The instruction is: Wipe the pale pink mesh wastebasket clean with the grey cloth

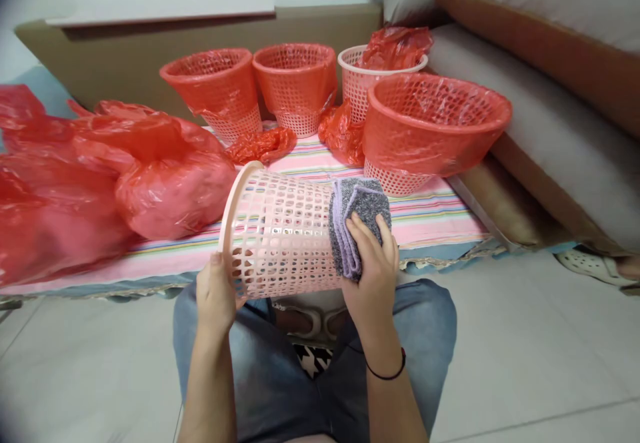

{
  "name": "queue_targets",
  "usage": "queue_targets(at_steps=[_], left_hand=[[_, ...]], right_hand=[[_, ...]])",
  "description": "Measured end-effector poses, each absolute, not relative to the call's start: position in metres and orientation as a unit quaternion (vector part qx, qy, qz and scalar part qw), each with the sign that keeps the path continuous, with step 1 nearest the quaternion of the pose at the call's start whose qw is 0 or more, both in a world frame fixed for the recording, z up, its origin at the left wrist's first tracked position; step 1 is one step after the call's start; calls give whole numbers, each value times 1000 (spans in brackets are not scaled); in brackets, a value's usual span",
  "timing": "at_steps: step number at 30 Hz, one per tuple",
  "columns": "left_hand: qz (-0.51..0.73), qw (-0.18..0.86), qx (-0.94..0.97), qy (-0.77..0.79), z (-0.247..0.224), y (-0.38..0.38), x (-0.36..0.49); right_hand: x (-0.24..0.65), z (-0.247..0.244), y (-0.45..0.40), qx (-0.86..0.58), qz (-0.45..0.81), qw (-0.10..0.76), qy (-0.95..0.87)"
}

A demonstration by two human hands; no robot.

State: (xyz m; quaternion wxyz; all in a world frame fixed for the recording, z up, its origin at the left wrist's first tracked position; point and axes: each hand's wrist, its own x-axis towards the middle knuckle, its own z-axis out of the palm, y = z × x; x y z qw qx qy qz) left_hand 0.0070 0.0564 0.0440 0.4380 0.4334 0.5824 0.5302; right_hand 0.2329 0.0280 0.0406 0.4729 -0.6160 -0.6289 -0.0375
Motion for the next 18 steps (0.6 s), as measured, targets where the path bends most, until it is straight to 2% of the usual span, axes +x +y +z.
queue_targets(at_steps=[7, 18], left_hand=[[529, 395, 442, 607, 52, 63, 11], [537, 383, 436, 612, 53, 64, 12]], right_hand=[[235, 49, 30, -616, -14, 475, -628], [235, 52, 33, -624, -3, 484, -614]])
